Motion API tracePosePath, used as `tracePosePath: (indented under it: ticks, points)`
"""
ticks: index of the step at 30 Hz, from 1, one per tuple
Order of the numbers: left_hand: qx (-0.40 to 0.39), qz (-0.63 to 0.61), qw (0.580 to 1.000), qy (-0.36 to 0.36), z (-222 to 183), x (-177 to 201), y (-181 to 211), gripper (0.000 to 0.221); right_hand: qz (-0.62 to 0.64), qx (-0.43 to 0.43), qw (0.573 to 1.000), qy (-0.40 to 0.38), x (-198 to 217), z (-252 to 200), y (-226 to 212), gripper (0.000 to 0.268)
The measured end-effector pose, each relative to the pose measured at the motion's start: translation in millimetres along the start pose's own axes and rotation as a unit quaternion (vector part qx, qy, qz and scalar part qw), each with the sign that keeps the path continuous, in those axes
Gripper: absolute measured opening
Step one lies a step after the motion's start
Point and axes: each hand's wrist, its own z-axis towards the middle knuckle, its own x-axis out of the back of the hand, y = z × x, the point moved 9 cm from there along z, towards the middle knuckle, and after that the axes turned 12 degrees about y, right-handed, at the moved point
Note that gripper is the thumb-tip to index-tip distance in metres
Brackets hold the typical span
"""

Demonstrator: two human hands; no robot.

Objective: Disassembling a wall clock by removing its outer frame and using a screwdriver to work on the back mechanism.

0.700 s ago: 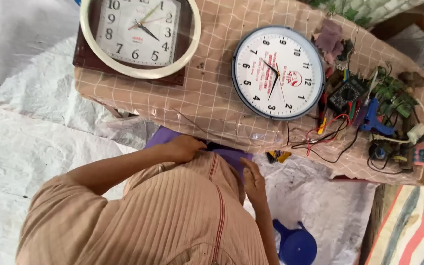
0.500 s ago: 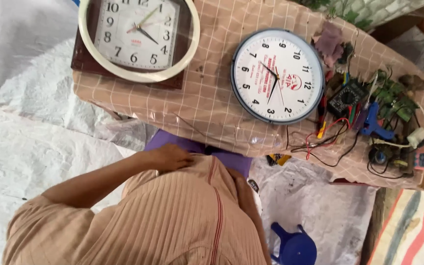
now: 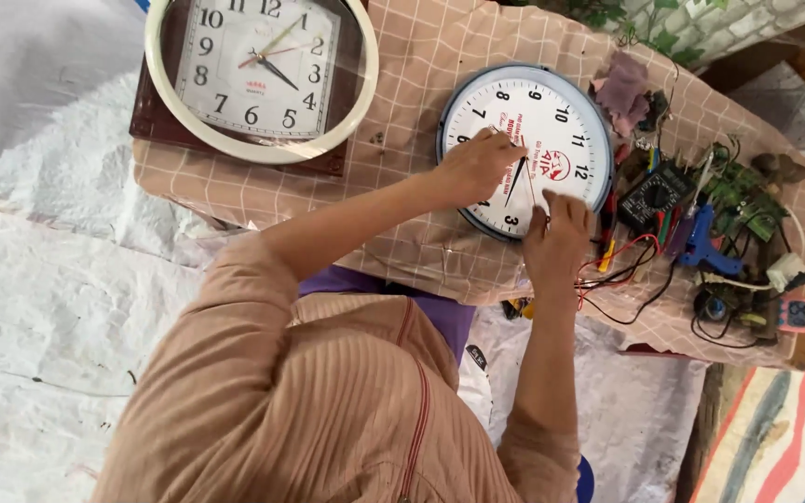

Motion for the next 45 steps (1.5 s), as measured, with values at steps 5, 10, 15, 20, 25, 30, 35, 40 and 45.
tracePosePath:
  ticks: [5, 10, 15, 20, 25, 30, 35, 40, 45]
  points:
    - [-0.049, 0.037, 0.997, -0.045, 27.0, -10.1, 17.8, 0.028, -0.043, -0.083, 0.992, -0.084, -34.5, 16.0, 13.1, 0.023]
    - [-0.042, 0.071, 0.995, -0.049, 22.6, -21.8, 14.5, 0.025, -0.066, -0.127, 0.980, -0.139, -55.5, 0.1, 28.5, 0.026]
    - [-0.051, 0.096, 0.992, -0.061, 17.5, -23.2, 14.8, 0.026, -0.065, -0.113, 0.983, -0.129, -66.2, -10.6, 37.7, 0.026]
    - [-0.054, 0.097, 0.992, -0.058, 17.2, -30.5, 9.2, 0.026, -0.053, -0.116, 0.983, -0.133, -66.7, -7.9, 32.6, 0.025]
    - [-0.067, 0.085, 0.993, -0.043, 20.1, -26.8, 9.3, 0.027, -0.037, -0.121, 0.981, -0.147, -68.1, -7.8, 22.3, 0.025]
    - [-0.016, 0.089, 0.992, -0.084, 26.6, -11.7, 10.7, 0.030, 0.005, -0.118, 0.983, -0.142, -75.8, -8.8, 16.5, 0.025]
    - [0.008, 0.076, 0.994, -0.083, 32.6, -23.6, -0.9, 0.032, 0.028, -0.092, 0.991, -0.093, -62.0, 8.7, 18.5, 0.029]
    - [0.066, 0.067, 0.993, -0.067, 34.3, -13.6, 2.0, 0.021, 0.032, -0.054, 0.996, -0.064, -61.6, 27.3, 24.9, 0.031]
    - [0.105, 0.088, 0.987, -0.082, 38.1, -5.5, 9.8, 0.026, -0.019, 0.015, 0.997, -0.076, -77.4, 39.9, 28.4, 0.030]
